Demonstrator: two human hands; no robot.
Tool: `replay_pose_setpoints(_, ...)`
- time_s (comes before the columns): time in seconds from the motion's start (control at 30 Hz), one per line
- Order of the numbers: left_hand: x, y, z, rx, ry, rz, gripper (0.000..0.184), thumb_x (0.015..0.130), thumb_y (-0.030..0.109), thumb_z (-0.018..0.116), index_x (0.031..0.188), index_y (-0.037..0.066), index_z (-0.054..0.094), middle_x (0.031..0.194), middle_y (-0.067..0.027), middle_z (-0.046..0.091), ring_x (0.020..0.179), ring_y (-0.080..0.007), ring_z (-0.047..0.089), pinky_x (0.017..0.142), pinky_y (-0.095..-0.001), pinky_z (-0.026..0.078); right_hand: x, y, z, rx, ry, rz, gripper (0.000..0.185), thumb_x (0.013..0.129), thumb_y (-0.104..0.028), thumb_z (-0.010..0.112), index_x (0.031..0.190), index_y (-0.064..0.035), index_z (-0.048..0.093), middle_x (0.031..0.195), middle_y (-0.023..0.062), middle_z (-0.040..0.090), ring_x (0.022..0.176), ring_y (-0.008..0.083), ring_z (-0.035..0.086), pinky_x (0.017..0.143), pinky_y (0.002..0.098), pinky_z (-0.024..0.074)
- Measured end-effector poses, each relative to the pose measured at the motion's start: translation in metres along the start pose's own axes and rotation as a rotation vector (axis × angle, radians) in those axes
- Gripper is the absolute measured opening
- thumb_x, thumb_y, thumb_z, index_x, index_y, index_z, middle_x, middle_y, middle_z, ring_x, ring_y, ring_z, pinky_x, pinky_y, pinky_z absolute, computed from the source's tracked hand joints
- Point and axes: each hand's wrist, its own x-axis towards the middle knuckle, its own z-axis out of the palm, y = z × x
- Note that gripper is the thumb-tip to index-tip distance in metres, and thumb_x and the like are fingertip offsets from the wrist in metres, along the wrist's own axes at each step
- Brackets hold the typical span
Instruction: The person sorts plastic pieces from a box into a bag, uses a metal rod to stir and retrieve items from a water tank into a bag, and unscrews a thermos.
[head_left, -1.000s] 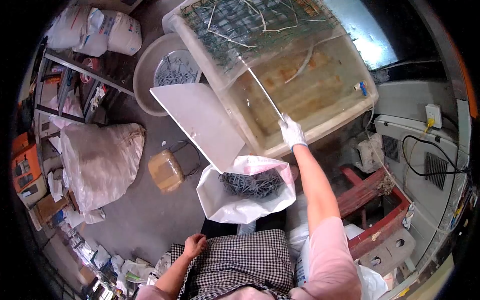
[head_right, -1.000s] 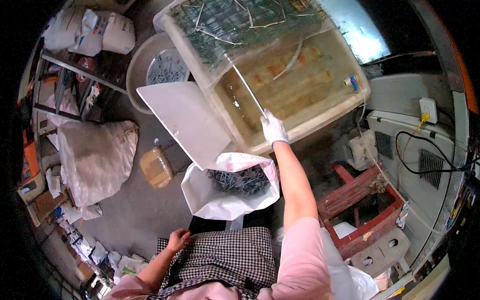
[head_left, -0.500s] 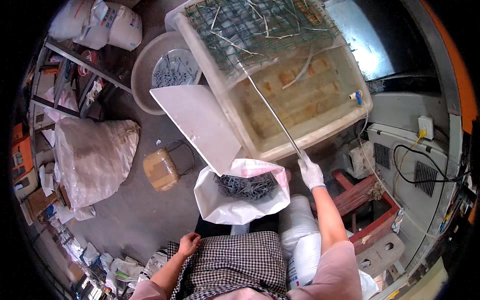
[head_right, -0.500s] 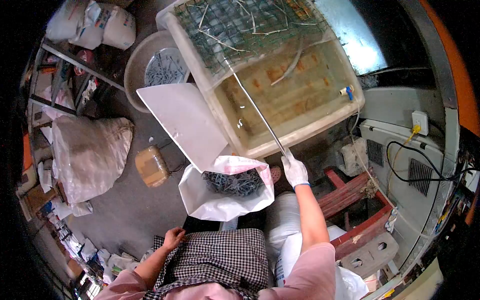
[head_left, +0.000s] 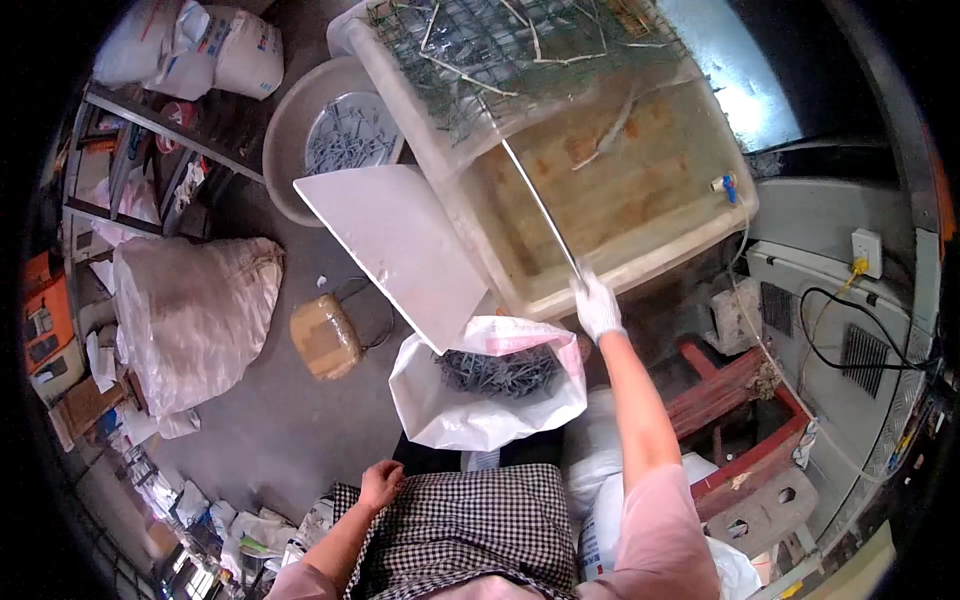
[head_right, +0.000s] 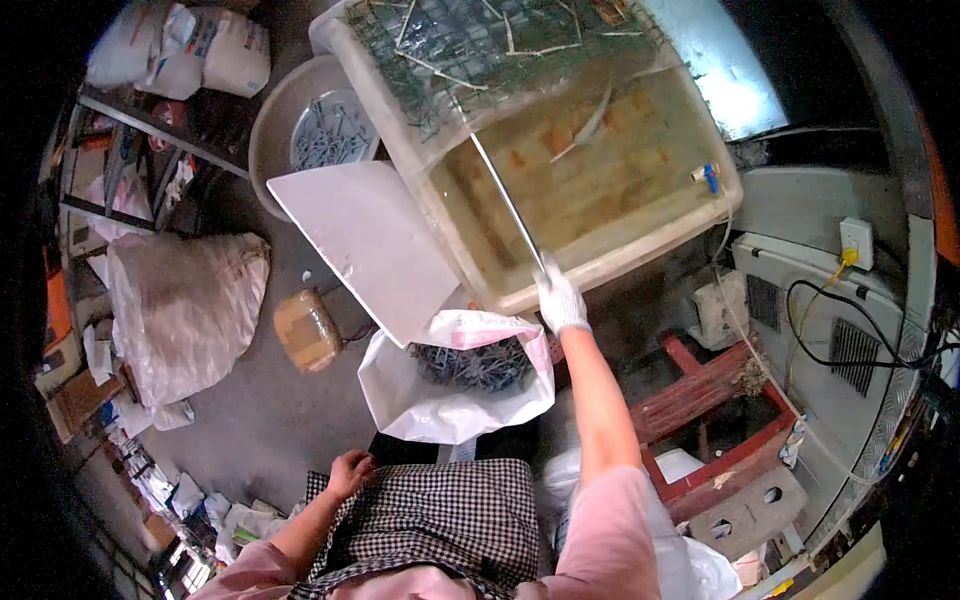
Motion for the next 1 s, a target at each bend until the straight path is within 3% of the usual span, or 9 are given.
replay_pose_setpoints(0.03, 0.002, 0.001, -0.002, -0.004, 0.001, 0.011, 0.02, 0.088, 0.016, 0.057, 0.095, -0.002, 0.063, 0.079, -0.0113, 0.068, 0.071, -0.0165, 0.065, 0.067, -0.0292, 0.051, -0.021, 0.014, -0.006, -0.018, 0.037, -0.06, 0.045, 0.092, -0.041, 0.042, 0.132, -0.0207, 0.045, 0.098, 0.0326, 0.055, 0.095, 0.0485, 0.053, 0.08, 0.0517, 0.0439)
replay_pose_setpoints(0.1, 0.005, -0.003, -0.005, 0.026, -0.025, -0.008, 0.021, 0.088, 0.017, 0.057, 0.096, -0.002, 0.063, 0.081, -0.013, 0.068, 0.073, -0.0185, 0.066, 0.068, -0.0303, 0.051, -0.073, 0.006, -0.03, -0.107, -0.011, 0.086, 0.045, 0.091, -0.042, 0.044, 0.133, -0.0256, 0.043, 0.087, 0.0323, 0.057, 0.087, 0.05, 0.054, 0.074, 0.055, 0.0436)
replay_pose_setpoints(0.3, 0.001, -0.017, 0.0, -0.032, -0.044, -0.036, 0.021, 0.088, 0.016, 0.057, 0.095, -0.002, 0.063, 0.078, -0.0111, 0.068, 0.072, -0.0158, 0.065, 0.066, -0.0285, 0.051, -0.117, 0.044, -0.032, -0.128, 0.078, 0.132, 0.045, 0.092, -0.044, 0.045, 0.133, -0.0272, 0.044, 0.087, 0.0322, 0.057, 0.087, 0.0486, 0.055, 0.074, 0.0538, 0.0445)
replay_pose_setpoints(0.43, -0.001, -0.011, 0.009, 0.008, -0.031, -0.057, 0.02, 0.088, 0.015, 0.057, 0.095, -0.003, 0.062, 0.075, -0.0094, 0.066, 0.069, -0.0142, 0.064, 0.064, -0.0276, 0.051, -0.052, 0.046, -0.006, -0.041, 0.12, 0.082, 0.045, 0.092, -0.045, 0.045, 0.132, -0.0243, 0.046, 0.091, 0.031, 0.058, 0.089, 0.0486, 0.055, 0.075, 0.0529, 0.0447)
replay_pose_setpoints(0.5, -0.002, -0.014, 0.013, -0.083, -0.034, -0.056, 0.019, 0.088, 0.014, 0.057, 0.096, -0.002, 0.062, 0.074, -0.0083, 0.065, 0.066, -0.0134, 0.063, 0.063, -0.0273, 0.05, -0.011, 0.055, 0.013, 0.029, 0.176, -0.074, 0.047, 0.092, -0.045, 0.045, 0.131, -0.02, 0.048, 0.098, 0.0296, 0.058, 0.094, 0.0474, 0.054, 0.078, 0.0506, 0.0454)
replay_pose_setpoints(0.7, 0.004, -0.027, 0.02, -0.069, -0.027, -0.08, 0.018, 0.089, 0.014, 0.056, 0.095, -0.002, 0.062, 0.074, -0.0079, 0.065, 0.065, -0.0129, 0.062, 0.063, -0.0266, 0.05, 0.067, 0.016, 0.026, 0.124, 0.156, -0.04, 0.049, 0.091, -0.044, 0.048, 0.126, -0.0104, 0.053, 0.107, 0.0267, 0.058, 0.103, 0.041, 0.055, 0.086, 0.0435, 0.0452)
replay_pose_setpoints(0.8, 0.004, -0.019, 0.02, -0.055, -0.001, -0.078, 0.017, 0.088, 0.014, 0.056, 0.095, -0.002, 0.062, 0.074, -0.0083, 0.065, 0.066, -0.013, 0.062, 0.063, -0.0265, 0.05, 0.096, -0.001, 0.033, 0.218, 0.215, -0.14, 0.048, 0.09, -0.042, 0.05, 0.125, -0.0092, 0.054, 0.111, 0.023, 0.059, 0.104, 0.0391, 0.055, 0.088, 0.0418, 0.0448)
replay_pose_setpoints(0.93, 0.012, -0.021, 0.026, 0.028, 0.015, -0.005, 0.017, 0.089, 0.014, 0.056, 0.096, -0.001, 0.062, 0.074, -0.0087, 0.065, 0.066, -0.0128, 0.061, 0.063, -0.0266, 0.05, 0.125, -0.017, 0.034, 0.236, 0.197, -0.082, 0.045, 0.09, -0.038, 0.05, 0.124, -0.0094, 0.054, 0.115, 0.0199, 0.059, 0.106, 0.0376, 0.055, 0.09, 0.0407, 0.0445)
replay_pose_setpoints(1.0, 0.013, -0.015, 0.027, -0.081, 0.022, -0.014, 0.019, 0.089, 0.014, 0.057, 0.097, -0.002, 0.062, 0.074, -0.0092, 0.065, 0.067, -0.0134, 0.061, 0.063, -0.0279, 0.049, 0.124, -0.028, 0.027, 0.228, 0.167, -0.062, 0.044, 0.09, -0.036, 0.05, 0.124, -0.0082, 0.054, 0.115, 0.0197, 0.059, 0.106, 0.0374, 0.056, 0.09, 0.0408, 0.0445)
